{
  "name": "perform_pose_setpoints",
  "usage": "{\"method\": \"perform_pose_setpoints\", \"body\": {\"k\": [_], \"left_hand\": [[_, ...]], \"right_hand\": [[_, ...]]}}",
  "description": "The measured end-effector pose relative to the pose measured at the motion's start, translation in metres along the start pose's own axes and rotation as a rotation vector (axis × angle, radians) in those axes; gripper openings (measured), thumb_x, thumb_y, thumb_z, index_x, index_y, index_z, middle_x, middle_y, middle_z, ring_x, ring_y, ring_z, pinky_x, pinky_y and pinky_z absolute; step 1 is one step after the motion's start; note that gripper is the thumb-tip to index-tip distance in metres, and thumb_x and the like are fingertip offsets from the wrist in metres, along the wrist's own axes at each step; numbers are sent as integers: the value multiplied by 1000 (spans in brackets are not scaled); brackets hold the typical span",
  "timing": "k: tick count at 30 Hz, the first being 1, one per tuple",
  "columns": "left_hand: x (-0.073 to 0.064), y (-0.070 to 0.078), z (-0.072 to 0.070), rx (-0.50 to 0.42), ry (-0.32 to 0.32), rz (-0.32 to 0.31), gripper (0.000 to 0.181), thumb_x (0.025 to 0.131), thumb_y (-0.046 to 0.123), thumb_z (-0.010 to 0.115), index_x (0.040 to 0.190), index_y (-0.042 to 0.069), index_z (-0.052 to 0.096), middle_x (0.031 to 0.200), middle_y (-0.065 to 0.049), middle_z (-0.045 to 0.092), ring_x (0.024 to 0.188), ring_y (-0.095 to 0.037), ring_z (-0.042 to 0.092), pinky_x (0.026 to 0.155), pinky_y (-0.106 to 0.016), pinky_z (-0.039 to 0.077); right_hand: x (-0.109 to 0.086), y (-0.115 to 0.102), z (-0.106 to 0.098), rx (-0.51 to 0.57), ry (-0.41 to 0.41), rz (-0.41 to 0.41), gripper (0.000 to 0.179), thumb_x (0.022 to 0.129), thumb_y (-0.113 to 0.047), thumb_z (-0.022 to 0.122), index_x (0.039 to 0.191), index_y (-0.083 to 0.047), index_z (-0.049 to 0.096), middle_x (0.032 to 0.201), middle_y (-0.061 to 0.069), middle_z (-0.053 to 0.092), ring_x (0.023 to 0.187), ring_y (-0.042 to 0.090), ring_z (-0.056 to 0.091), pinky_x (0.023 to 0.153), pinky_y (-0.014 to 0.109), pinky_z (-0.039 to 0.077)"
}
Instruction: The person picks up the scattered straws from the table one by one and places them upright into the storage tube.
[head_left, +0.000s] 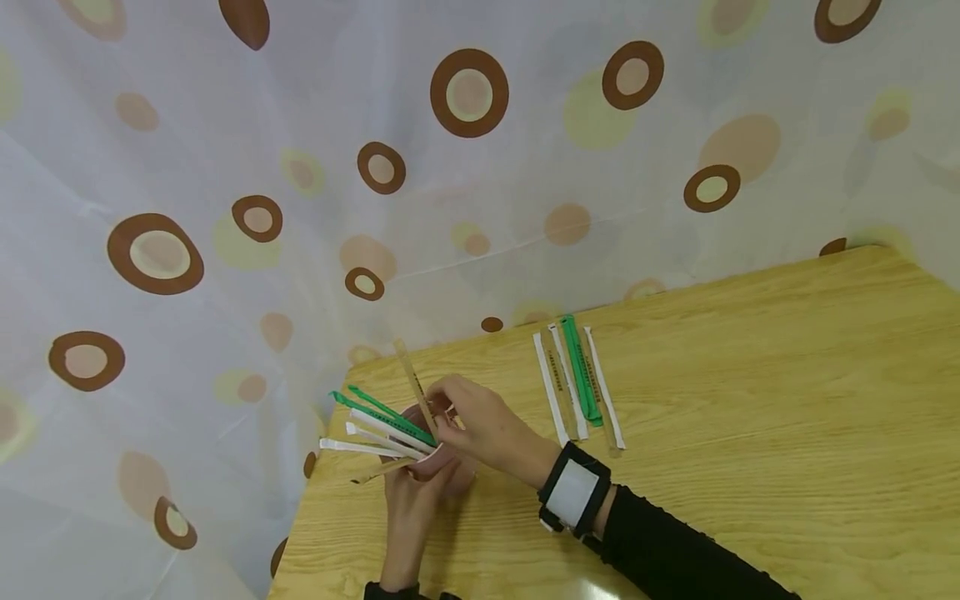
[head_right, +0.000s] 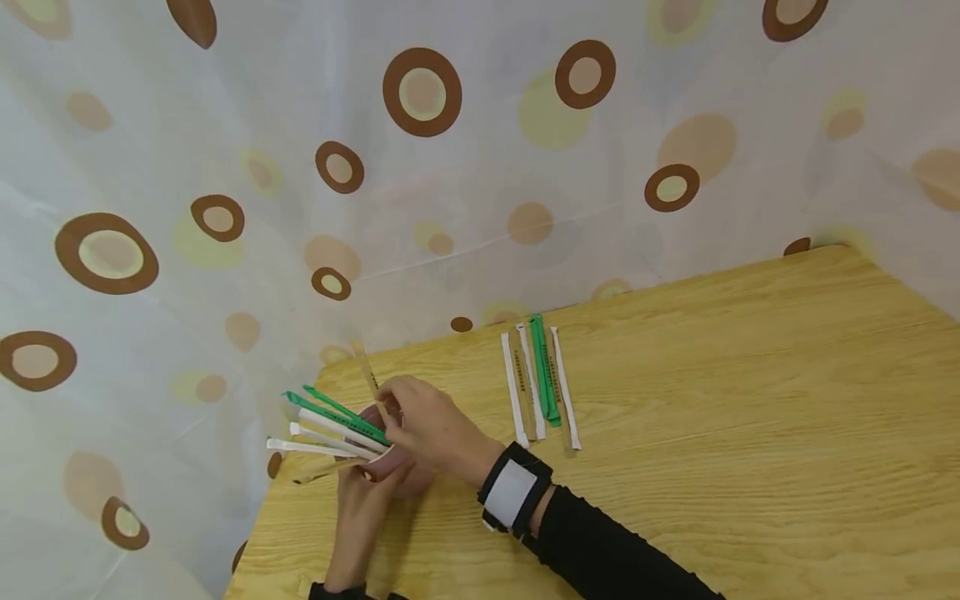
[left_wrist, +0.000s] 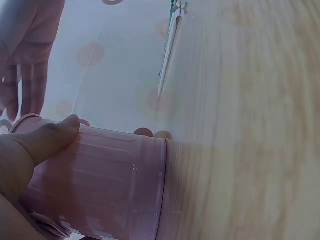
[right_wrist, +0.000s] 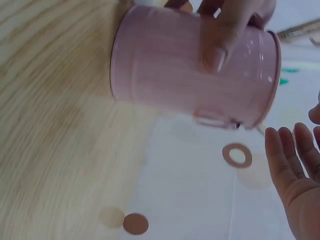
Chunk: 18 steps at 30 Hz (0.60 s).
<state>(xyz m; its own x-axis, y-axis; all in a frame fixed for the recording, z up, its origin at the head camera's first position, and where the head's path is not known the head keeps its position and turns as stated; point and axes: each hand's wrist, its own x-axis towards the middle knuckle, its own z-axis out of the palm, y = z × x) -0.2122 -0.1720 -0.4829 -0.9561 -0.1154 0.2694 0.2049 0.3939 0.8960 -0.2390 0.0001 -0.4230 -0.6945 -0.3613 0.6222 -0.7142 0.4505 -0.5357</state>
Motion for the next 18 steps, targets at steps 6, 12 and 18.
{"method": "perform_pose_setpoints", "body": {"k": [6, 12, 18], "left_hand": [[-1, -1, 2, 11, 11, 12, 78, 75, 7, 90, 141, -1, 49, 139, -18, 57, 132, -33, 51, 111, -51, 41], [-3, 0, 1, 1, 28, -4, 79, 72, 5, 91, 140, -3, 50, 139, -18, 57, 133, -32, 50, 112, -47, 40], [0, -1, 1, -19, 22, 11, 81, 72, 5, 92, 140, -1, 50, 140, -15, 56, 133, -27, 50, 110, -31, 41]], "right_hand": [[-14, 21, -23, -49, 23, 212, 25, 94, -3, 66, 118, -5, 61, 111, 8, 64, 100, 23, 65, 83, 33, 57], [-40, 51, -54, -145, -57, 477, 25, 95, -3, 62, 120, 2, 61, 114, 17, 63, 96, 28, 64, 77, 39, 56], [-66, 81, -98, -206, -115, 685, 34, 96, -7, 64, 123, 12, 55, 108, 29, 59, 77, 28, 57, 61, 36, 49]]}}
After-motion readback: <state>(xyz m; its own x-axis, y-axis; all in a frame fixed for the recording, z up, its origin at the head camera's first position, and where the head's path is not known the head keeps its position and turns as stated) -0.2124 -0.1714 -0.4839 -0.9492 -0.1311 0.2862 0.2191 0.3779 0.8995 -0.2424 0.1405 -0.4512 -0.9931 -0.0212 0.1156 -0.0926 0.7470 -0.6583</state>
